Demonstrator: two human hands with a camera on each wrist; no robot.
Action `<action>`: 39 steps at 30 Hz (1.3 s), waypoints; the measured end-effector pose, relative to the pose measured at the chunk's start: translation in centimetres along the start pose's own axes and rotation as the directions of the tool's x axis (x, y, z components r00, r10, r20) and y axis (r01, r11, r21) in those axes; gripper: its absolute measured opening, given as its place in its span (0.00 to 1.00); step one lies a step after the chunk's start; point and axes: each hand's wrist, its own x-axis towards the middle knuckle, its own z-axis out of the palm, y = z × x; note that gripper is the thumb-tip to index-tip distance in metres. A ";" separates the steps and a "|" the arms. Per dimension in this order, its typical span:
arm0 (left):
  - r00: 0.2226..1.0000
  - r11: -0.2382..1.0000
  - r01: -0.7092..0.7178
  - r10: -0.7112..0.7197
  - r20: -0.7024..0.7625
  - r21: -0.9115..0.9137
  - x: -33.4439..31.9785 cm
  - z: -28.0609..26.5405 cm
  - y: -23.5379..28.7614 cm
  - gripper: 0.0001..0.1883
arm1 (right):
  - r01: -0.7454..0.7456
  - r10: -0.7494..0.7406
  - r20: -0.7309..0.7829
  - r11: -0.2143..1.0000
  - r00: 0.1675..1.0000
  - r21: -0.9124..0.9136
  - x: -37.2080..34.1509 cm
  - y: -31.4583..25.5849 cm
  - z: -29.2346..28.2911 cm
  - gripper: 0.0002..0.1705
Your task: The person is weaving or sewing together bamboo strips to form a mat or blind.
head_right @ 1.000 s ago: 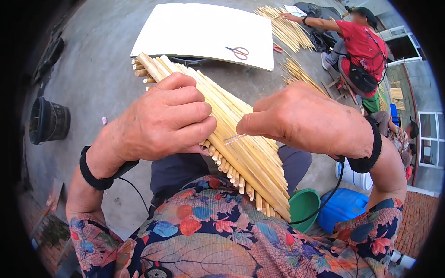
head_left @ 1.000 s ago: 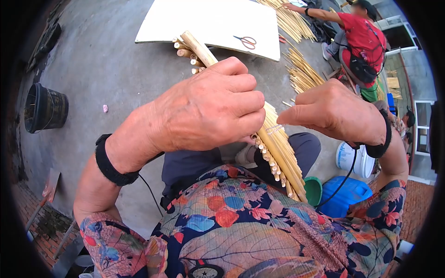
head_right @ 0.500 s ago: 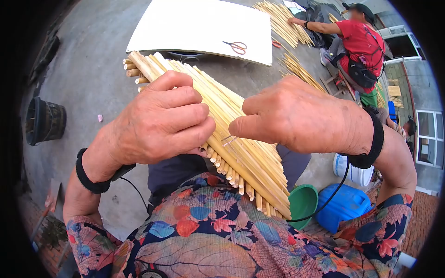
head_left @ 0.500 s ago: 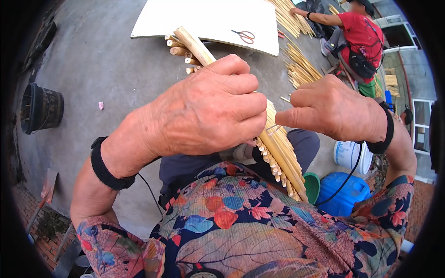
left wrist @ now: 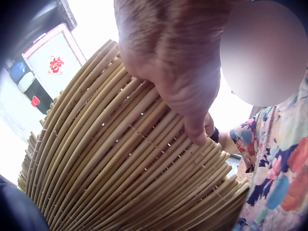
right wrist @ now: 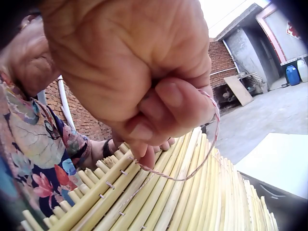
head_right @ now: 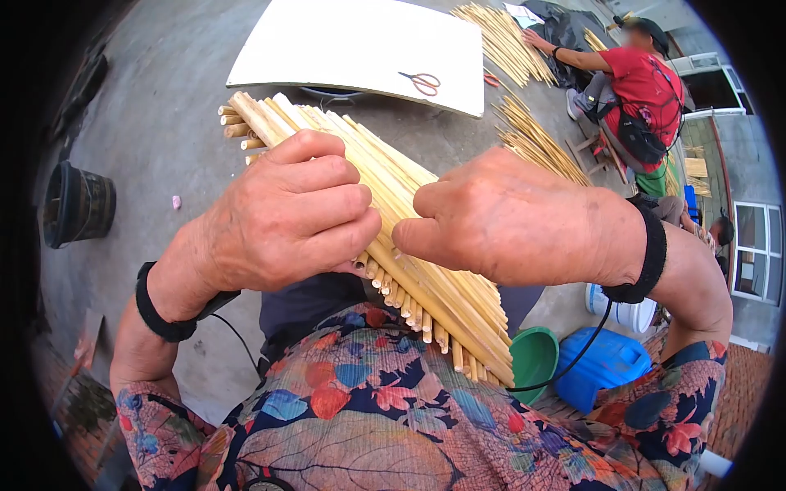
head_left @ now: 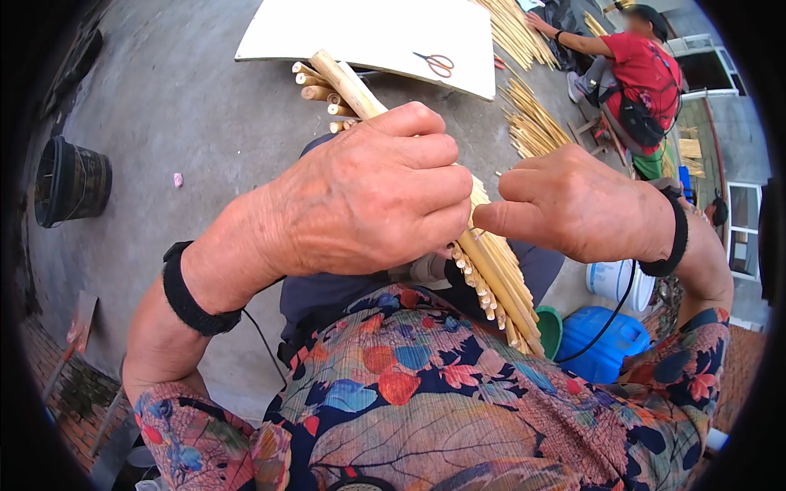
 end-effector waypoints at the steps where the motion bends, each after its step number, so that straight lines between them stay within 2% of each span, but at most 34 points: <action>1: 1.000 1.000 0.001 -0.001 0.015 0.003 0.0 -0.1 0.0 0.18 | 0.001 -0.001 0.001 1.000 1.000 0.000 0.2 -0.1 0.2 0.08; 4: 0.999 1.000 -0.005 0.004 -0.041 -0.018 0.1 0.5 -0.3 0.17 | -0.004 0.004 0.000 1.000 1.000 0.027 0.7 -0.2 0.7 0.07; 6: 0.999 1.000 -0.008 0.008 -0.043 -0.002 0.2 0.5 -0.5 0.17 | -0.059 0.069 -0.061 0.986 0.996 0.157 0.8 -0.3 0.8 0.06; 8: 0.998 0.999 -0.012 0.014 -0.057 0.036 0.7 0.4 -1.2 0.17 | -0.072 0.079 -0.043 0.986 0.996 0.149 0.6 0.2 0.4 0.06; 10: 0.999 0.999 -0.044 0.044 -0.025 -0.018 2.2 0.2 -2.8 0.16 | -0.092 0.096 -0.028 0.989 0.995 0.114 0.1 1.5 -0.4 0.06; 12: 0.997 0.997 -0.074 0.074 -0.032 0.023 4.2 0.4 -4.7 0.16 | -0.172 0.179 -0.036 0.975 0.983 0.143 -1.2 2.7 -1.6 0.09; 13: 0.996 0.997 -0.082 0.082 0.019 0.013 5.2 0.3 -5.5 0.16 | -0.215 0.228 -0.045 0.956 0.973 0.199 -1.9 3.1 -2.0 0.10; 14: 0.993 0.996 -0.092 0.091 0.070 0.009 6.4 0.2 -6.3 0.17 | -0.235 0.245 -0.047 0.958 0.968 0.165 -2.6 3.2 -2.1 0.10; 15: 0.992 0.993 -0.119 0.117 0.049 0.029 7.6 -0.1 -6.9 0.17 | -0.293 0.311 -0.063 0.935 0.948 0.202 -3.1 3.2 -2.1 0.09; 17: 0.961 0.997 -0.078 0.080 0.264 -0.019 9.4 -0.3 -7.8 0.18 | -0.394 0.419 -0.059 0.886 0.906 0.243 -3.9 3.2 -2.3 0.08; 18: 0.966 0.996 -0.085 0.090 0.242 -0.031 10.3 1.0 -9.3 0.18 | -0.446 0.468 -0.035 0.860 0.883 0.246 -4.7 4.7 -1.7 0.08; 20: 0.947 0.990 -0.102 0.127 0.296 -0.101 11.7 2.2 -10.4 0.19 | -0.446 0.484 -0.085 0.850 0.871 0.280 -5.7 5.5 -1.1 0.08; 22: 0.951 0.984 -0.122 0.154 0.269 -0.131 12.5 3.2 -11.3 0.19 | -0.472 0.529 -0.137 0.826 0.837 0.306 -6.7 6.1 -0.4 0.07; 24: 0.964 0.978 -0.189 0.202 0.174 -0.088 12.9 3.8 -11.8 0.19 | -0.478 0.541 -0.138 0.815 0.829 0.327 -7.4 6.5 -0.1 0.06; 26: 0.969 0.976 -0.169 0.190 0.158 -0.138 11.7 2.5 -10.4 0.19 | -0.482 0.549 -0.136 0.807 0.825 0.340 -6.3 4.4 -0.7 0.06; 29: 0.955 0.975 -0.142 0.180 0.235 -0.171 11.8 2.3 -11.1 0.18 | -0.530 0.580 -0.085 0.787 0.810 0.316 -6.1 4.6 -0.7 0.05; 35: 0.967 0.965 -0.168 0.201 0.154 -0.202 10.3 0.9 -10.2 0.14 | -0.489 0.541 -0.134 0.823 0.831 0.289 -5.6 3.2 -1.1 0.06; 39: 0.966 0.965 -0.139 0.181 0.182 -0.224 9.9 1.2 -10.0 0.15 | -0.473 0.520 -0.125 0.835 0.845 0.280 -5.4 3.5 -0.8 0.06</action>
